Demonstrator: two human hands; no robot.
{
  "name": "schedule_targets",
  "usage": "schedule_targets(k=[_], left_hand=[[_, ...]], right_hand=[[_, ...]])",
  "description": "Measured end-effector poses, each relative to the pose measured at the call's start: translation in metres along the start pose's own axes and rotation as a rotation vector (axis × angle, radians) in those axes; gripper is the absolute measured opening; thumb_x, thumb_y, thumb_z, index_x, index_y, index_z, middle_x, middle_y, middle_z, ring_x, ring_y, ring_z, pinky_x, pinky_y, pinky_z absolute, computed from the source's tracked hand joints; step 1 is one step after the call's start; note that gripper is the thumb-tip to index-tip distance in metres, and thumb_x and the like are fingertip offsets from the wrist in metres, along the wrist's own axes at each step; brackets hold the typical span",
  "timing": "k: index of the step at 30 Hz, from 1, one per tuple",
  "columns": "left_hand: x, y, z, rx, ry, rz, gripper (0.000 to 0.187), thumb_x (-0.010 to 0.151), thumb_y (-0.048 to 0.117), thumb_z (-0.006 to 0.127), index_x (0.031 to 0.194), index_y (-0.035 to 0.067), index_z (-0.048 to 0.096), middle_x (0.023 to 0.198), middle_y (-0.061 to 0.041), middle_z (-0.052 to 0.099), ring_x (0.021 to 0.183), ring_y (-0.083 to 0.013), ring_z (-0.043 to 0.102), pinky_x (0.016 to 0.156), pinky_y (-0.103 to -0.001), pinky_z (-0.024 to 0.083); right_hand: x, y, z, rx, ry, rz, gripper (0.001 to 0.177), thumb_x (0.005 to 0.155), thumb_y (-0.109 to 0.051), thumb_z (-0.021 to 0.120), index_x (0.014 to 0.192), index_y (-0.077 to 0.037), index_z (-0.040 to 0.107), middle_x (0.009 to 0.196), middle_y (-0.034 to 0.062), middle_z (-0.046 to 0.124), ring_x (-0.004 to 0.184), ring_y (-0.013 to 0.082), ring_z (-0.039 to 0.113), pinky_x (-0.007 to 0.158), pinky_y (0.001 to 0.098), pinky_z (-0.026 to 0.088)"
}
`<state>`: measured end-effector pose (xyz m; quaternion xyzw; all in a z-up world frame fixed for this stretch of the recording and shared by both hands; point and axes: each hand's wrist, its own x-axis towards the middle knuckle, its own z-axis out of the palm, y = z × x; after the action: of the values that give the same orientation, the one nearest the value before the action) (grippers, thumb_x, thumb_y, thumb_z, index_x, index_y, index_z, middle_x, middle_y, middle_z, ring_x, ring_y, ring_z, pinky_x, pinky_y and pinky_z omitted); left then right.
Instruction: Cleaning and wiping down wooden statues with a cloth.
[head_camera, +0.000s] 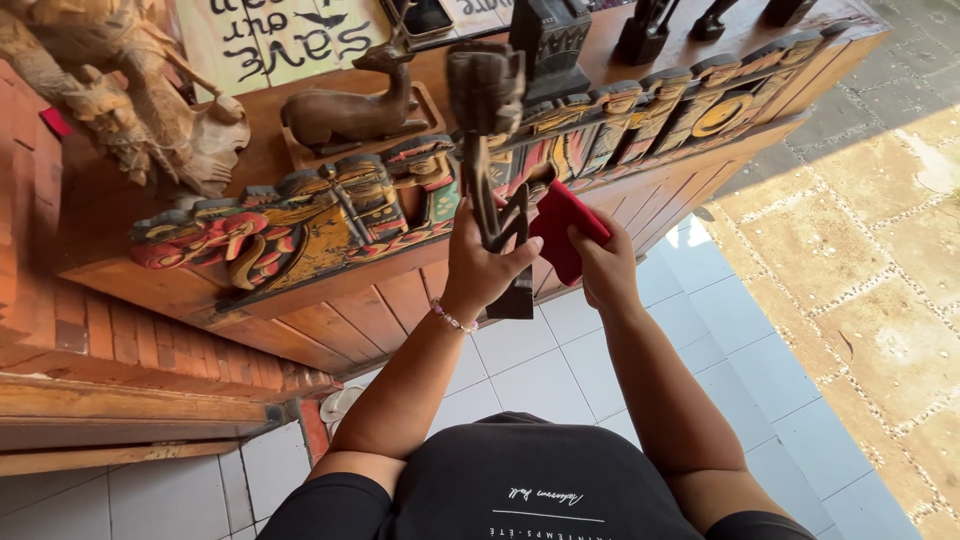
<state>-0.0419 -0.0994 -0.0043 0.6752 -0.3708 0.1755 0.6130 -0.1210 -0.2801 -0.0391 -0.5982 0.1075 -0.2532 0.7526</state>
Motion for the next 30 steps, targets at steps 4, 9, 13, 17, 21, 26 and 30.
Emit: schedule_targets(k=[4, 9, 13, 17, 21, 26, 30], left_hand=[[0.011, 0.013, 0.029, -0.495, -0.06, -0.341, 0.051, 0.079, 0.011, 0.087, 0.116, 0.008, 0.052, 0.09, -0.001, 0.059, 0.078, -0.0108, 0.057, 0.072, -0.026, 0.052], [0.038, 0.02, 0.057, -0.555, 0.246, -0.095, 0.049, 0.083, 0.009, 0.083, 0.118, 0.01, 0.048, 0.104, 0.002, 0.057, 0.095, -0.0079, 0.062, 0.084, -0.026, 0.058], [0.036, 0.008, 0.074, -0.526, 0.282, -0.131, 0.049, 0.084, 0.006, 0.084, 0.121, 0.008, 0.051, 0.098, 0.001, 0.059, 0.088, -0.0078, 0.058, 0.084, -0.026, 0.053], [0.03, 0.012, 0.094, -0.624, 0.281, -0.181, 0.048, 0.083, 0.005, 0.083, 0.12, 0.008, 0.052, 0.105, 0.001, 0.057, 0.093, -0.0074, 0.056, 0.088, -0.026, 0.051], [0.034, 0.024, 0.105, -0.643, 0.287, -0.189, 0.046, 0.083, 0.005, 0.082, 0.119, 0.009, 0.053, 0.105, 0.001, 0.059, 0.093, -0.0074, 0.057, 0.087, -0.027, 0.051], [0.031, 0.028, 0.115, -0.575, 0.229, -0.123, 0.045, 0.085, 0.006, 0.082, 0.118, 0.009, 0.052, 0.103, 0.0, 0.06, 0.094, -0.0082, 0.06, 0.089, -0.027, 0.054], [0.021, 0.036, 0.136, -0.48, 0.181, -0.153, 0.05, 0.082, 0.008, 0.084, 0.119, 0.009, 0.05, 0.102, 0.0, 0.06, 0.089, -0.007, 0.06, 0.082, -0.025, 0.054]], right_hand=[[-0.015, -0.019, -0.009, -0.237, -0.057, -0.133, 0.053, 0.095, 0.008, 0.053, 0.147, 0.001, 0.055, 0.129, 0.0148, 0.067, 0.115, 0.0202, 0.062, 0.1, 0.0301, 0.051], [-0.018, -0.066, -0.035, -1.345, -0.458, -0.683, 0.063, 0.083, 0.013, 0.052, 0.144, -0.003, 0.053, 0.152, 0.0161, 0.056, 0.143, 0.0362, 0.05, 0.115, 0.0452, 0.041], [-0.002, -0.069, -0.075, -0.974, -0.24, -0.082, 0.07, 0.086, 0.018, 0.041, 0.149, -0.011, 0.051, 0.156, 0.0112, 0.05, 0.138, 0.0274, 0.055, 0.113, 0.0374, 0.049], [-0.007, -0.074, -0.078, -0.921, -0.035, -0.73, 0.059, 0.098, 0.01, 0.046, 0.153, -0.01, 0.041, 0.154, 0.0107, 0.052, 0.146, 0.0272, 0.049, 0.123, 0.0415, 0.043], [-0.016, -0.063, -0.081, -1.285, -0.416, -0.647, 0.074, 0.081, 0.021, 0.049, 0.153, 0.006, 0.041, 0.155, 0.0267, 0.049, 0.144, 0.0396, 0.045, 0.116, 0.0475, 0.039], [0.005, -0.036, -0.141, -1.144, -0.176, -0.463, 0.065, 0.089, 0.018, 0.047, 0.148, -0.009, 0.05, 0.156, 0.014, 0.051, 0.146, 0.0311, 0.05, 0.118, 0.04, 0.045], [-0.009, -0.092, -0.108, -1.057, 0.033, -1.12, 0.057, 0.097, 0.013, 0.054, 0.149, -0.006, 0.046, 0.152, 0.0118, 0.052, 0.15, 0.0338, 0.044, 0.126, 0.0495, 0.037]])
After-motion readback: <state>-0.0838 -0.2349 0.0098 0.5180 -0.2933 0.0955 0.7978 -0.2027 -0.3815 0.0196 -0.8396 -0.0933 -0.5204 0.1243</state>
